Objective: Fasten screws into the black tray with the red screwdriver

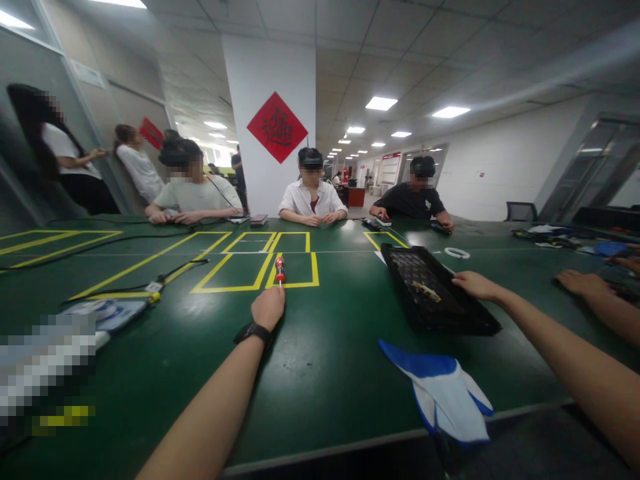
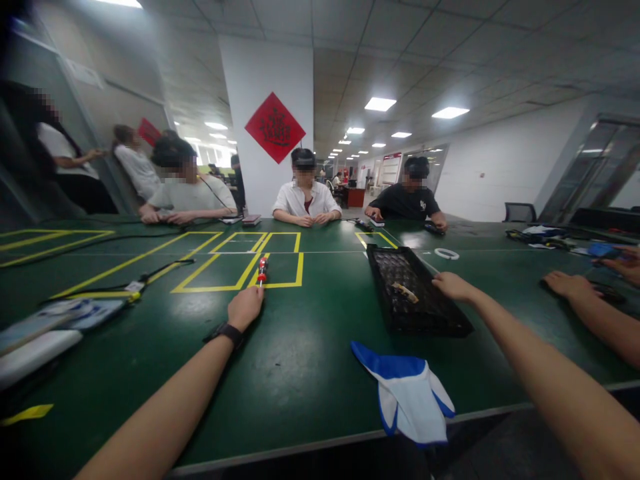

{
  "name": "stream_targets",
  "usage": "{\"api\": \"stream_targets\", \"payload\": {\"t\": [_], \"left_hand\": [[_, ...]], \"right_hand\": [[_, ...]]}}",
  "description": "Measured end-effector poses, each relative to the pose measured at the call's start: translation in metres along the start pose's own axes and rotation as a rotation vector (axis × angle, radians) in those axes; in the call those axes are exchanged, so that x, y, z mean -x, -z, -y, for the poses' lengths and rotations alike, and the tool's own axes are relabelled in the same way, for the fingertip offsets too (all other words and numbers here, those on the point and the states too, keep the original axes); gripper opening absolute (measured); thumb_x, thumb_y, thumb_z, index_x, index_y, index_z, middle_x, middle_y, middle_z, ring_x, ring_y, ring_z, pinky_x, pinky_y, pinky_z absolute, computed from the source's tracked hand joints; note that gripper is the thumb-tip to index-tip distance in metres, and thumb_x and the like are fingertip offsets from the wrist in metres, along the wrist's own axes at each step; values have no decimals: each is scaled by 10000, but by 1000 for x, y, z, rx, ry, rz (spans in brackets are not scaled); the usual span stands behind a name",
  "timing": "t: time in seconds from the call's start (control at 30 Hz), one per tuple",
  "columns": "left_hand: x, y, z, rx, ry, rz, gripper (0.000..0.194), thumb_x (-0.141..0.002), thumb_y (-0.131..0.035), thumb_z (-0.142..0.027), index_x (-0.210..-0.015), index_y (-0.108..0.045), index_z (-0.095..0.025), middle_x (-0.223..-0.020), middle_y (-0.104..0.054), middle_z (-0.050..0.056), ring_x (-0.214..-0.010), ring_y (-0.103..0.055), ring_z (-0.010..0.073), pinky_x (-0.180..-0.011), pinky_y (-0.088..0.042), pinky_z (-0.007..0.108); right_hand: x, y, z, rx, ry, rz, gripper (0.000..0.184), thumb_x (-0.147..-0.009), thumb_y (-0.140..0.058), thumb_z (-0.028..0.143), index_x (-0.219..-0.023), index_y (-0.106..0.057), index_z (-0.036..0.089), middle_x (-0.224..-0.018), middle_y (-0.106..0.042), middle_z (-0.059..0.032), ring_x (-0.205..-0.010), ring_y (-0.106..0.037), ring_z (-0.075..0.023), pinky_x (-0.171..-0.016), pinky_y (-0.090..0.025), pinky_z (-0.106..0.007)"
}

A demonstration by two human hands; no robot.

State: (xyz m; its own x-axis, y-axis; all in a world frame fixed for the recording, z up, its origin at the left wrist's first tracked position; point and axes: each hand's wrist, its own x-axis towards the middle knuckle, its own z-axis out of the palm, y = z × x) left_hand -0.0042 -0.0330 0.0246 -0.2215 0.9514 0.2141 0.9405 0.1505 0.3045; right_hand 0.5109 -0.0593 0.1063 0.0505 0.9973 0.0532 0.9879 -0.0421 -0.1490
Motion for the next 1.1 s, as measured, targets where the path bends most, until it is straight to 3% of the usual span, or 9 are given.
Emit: {"api": "stream_targets", "payload": {"t": [0.13, 0.27, 0.43, 0.6, 0.9, 1.03, 1.1], "left_hand": [[0, 2, -1, 0, 8, -6, 504, -854, -174, -423, -929, -597, -160, -955, -626, 146, -843, -597, 244, -677, -445, 321], [-1, 2, -1, 20, 36, -9, 508, -859, -160, -420, -930, -589, -156, -937, -630, 148, -845, -597, 238, -683, -441, 314], [-3, 3, 0, 53, 69, -13, 511, -862, -143, -418, -945, -568, -147, -903, -636, 146, -824, -599, 237, -659, -431, 307], [-4, 3, 1, 98, 47, -34, 496, -865, -143, -418, -949, -556, -157, -904, -635, 139, -822, -597, 228, -654, -418, 297], [-4, 10, -1, 94, -8, -135, 468, -872, -156, -417, -897, -542, -154, -832, -631, 125, -757, -589, 205, -578, -355, 255], [4, 25, -13, 102, -194, -244, 457, -874, -155, -429, -853, -531, -170, -748, -613, 92, -670, -559, 169, -542, -299, 238], [12, 31, -25, 141, -355, -245, 427, -872, -186, -427, -823, -530, -178, -688, -596, 66, -630, -539, 154, -539, -284, 232]], "right_hand": [[-17, -10, 82, -13, 126, 22, 357, -799, -350, 288, -772, -631, 70, -782, -633, -120, -735, -546, -199, -660, -345, -251], [-29, -44, 166, -11, 211, 33, 363, -801, -330, 264, -783, -655, 105, -762, -646, -94, -797, -563, -214, -698, -331, -253], [-40, -81, 235, 4, 279, 5, 358, -817, -308, 239, -884, -640, 122, -828, -669, -92, -842, -568, -203, -677, -341, -234], [-45, -91, 264, 16, 294, -6, 353, -823, -319, 246, -901, -642, 127, -896, -666, -105, -838, -585, -211, -659, -352, -240], [-35, -95, 280, -28, 190, -49, 349, -823, -354, 283, -856, -636, 79, -909, -633, -198, -834, -602, -249, -672, -396, -283], [-16, -79, 297, -132, 168, -190, 526, -821, -294, 510, -936, -586, 88, -956, -597, -196, -905, -567, -257, -730, -402, -328], [-7, -68, 309, -484, 284, -308, 566, -753, -358, 607, -1024, -522, 138, -913, -605, -118, -813, -579, -190, -684, -419, -282]]}}
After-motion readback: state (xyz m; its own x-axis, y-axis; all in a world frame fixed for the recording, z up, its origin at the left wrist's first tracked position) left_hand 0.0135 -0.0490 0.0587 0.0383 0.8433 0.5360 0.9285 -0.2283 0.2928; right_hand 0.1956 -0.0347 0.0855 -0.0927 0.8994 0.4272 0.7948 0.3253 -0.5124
